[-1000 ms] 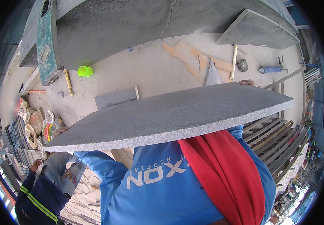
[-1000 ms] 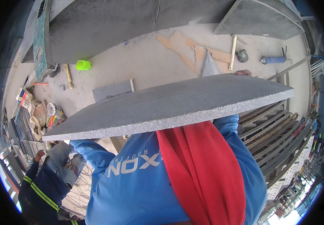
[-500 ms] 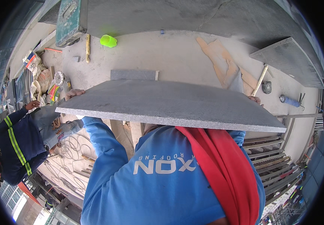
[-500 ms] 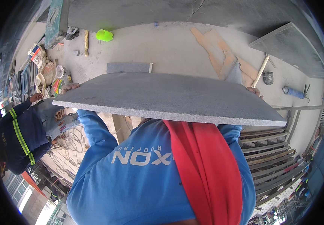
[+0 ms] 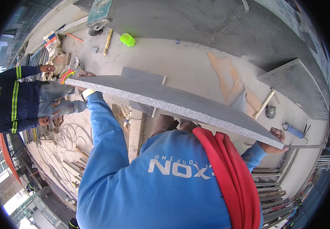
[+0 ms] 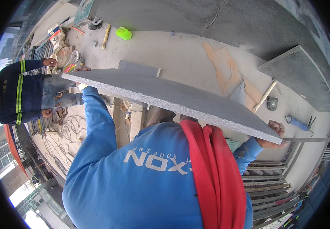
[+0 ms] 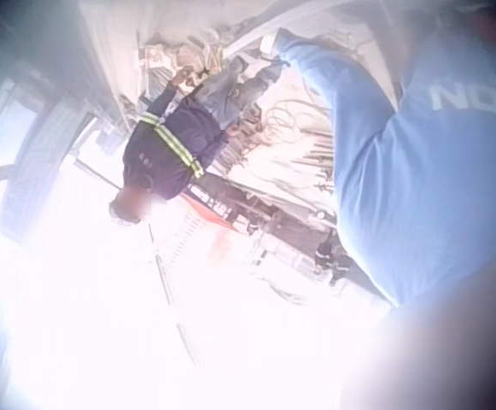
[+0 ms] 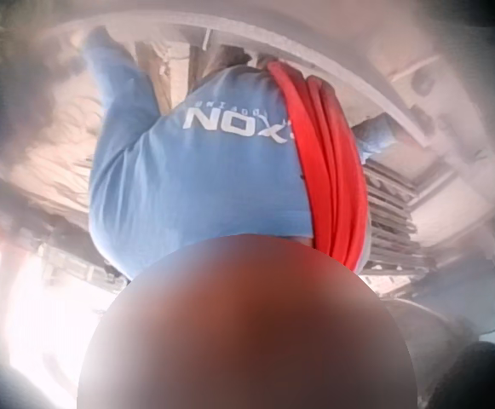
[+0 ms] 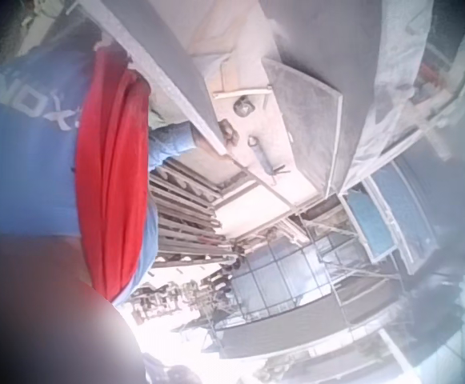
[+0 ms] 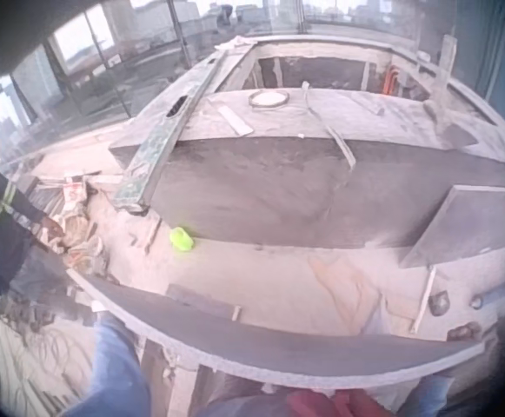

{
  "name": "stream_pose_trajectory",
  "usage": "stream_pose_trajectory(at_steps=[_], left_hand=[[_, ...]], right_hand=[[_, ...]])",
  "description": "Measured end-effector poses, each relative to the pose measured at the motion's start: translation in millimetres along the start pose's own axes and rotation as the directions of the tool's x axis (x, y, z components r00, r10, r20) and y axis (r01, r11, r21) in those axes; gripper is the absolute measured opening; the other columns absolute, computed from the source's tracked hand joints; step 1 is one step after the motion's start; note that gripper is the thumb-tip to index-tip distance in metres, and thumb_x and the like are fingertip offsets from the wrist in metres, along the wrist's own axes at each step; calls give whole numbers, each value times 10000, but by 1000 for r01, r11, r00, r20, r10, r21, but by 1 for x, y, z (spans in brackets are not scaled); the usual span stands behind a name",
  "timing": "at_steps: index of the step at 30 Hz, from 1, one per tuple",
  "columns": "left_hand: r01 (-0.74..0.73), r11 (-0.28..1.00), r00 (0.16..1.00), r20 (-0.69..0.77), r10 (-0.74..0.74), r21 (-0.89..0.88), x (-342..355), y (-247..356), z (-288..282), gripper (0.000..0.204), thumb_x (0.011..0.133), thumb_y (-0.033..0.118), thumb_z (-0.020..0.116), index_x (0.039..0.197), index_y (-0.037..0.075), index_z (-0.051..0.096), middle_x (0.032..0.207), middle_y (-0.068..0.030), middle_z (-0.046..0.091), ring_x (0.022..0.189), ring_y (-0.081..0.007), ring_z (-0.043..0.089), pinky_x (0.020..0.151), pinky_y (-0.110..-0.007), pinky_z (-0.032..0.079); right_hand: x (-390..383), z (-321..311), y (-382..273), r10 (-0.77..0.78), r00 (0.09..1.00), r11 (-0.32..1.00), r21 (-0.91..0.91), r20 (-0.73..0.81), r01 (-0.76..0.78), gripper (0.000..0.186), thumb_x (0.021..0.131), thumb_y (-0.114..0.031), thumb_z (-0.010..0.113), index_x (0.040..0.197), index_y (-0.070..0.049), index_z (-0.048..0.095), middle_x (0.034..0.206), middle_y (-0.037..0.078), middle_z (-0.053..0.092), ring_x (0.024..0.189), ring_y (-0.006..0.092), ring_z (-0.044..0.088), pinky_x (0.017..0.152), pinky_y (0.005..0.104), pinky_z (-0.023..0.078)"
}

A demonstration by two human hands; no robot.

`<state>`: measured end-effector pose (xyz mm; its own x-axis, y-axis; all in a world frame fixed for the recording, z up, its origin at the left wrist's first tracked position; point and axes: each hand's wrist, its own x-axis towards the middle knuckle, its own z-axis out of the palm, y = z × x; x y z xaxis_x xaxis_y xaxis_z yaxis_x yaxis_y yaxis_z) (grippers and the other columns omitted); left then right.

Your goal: The person uses an angle grinder to cut a dark stone tile on a rooftop. They measure and mark the tile, cut it, then lift and fit the piece into a wall opening with a coworker's assistance.

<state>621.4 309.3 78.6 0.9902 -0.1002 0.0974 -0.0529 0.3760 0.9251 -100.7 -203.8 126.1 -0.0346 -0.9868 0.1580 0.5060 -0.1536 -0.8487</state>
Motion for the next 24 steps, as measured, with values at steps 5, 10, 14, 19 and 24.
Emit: stream_pose_trajectory(at_steps=[5,10,14,19,24], left_hand=[[105,991,989,-92,-113,-80,4,-4,8,1025,790,991,124,775,73,579,605,-146,569,543,-326,563,516,-448,496],[97,974,915,-366,-169,-206,26,-10,24,944,813,976,213,761,103,571,656,-103,585,534,-291,536,512,-422,466],[-160,987,922,-358,147,-6,14,0,52,902,942,847,306,1251,61,624,1167,-149,672,1015,-300,653,898,-455,536],[3,991,996,-88,-15,-133,-8,36,72,908,1027,731,278,1572,8,334,1614,-160,381,1457,-293,393,1227,-396,266],[-218,960,952,255,169,177,-3,66,39,697,1068,640,324,1237,10,570,1107,-120,651,1008,-239,634,900,-376,444]], right_hand=[[-7,75,-27,-69,973,979,-203,-220,24,857,969,-761,223,966,-5,627,747,109,624,688,240,589,694,384,483],[-11,109,-22,-116,941,964,-263,-318,30,693,1015,-645,318,948,-12,594,619,52,516,584,189,474,578,323,394],[-1,101,-17,-103,954,983,-177,-280,54,624,1017,-581,362,926,-14,605,593,43,478,564,170,454,554,308,387],[17,96,-12,-111,925,978,-207,-364,36,686,987,-566,382,984,72,637,897,159,594,941,321,587,896,468,483],[18,113,-11,-156,932,953,-298,-328,54,628,979,-513,374,1036,41,663,1183,236,666,1132,400,623,1048,564,457]])
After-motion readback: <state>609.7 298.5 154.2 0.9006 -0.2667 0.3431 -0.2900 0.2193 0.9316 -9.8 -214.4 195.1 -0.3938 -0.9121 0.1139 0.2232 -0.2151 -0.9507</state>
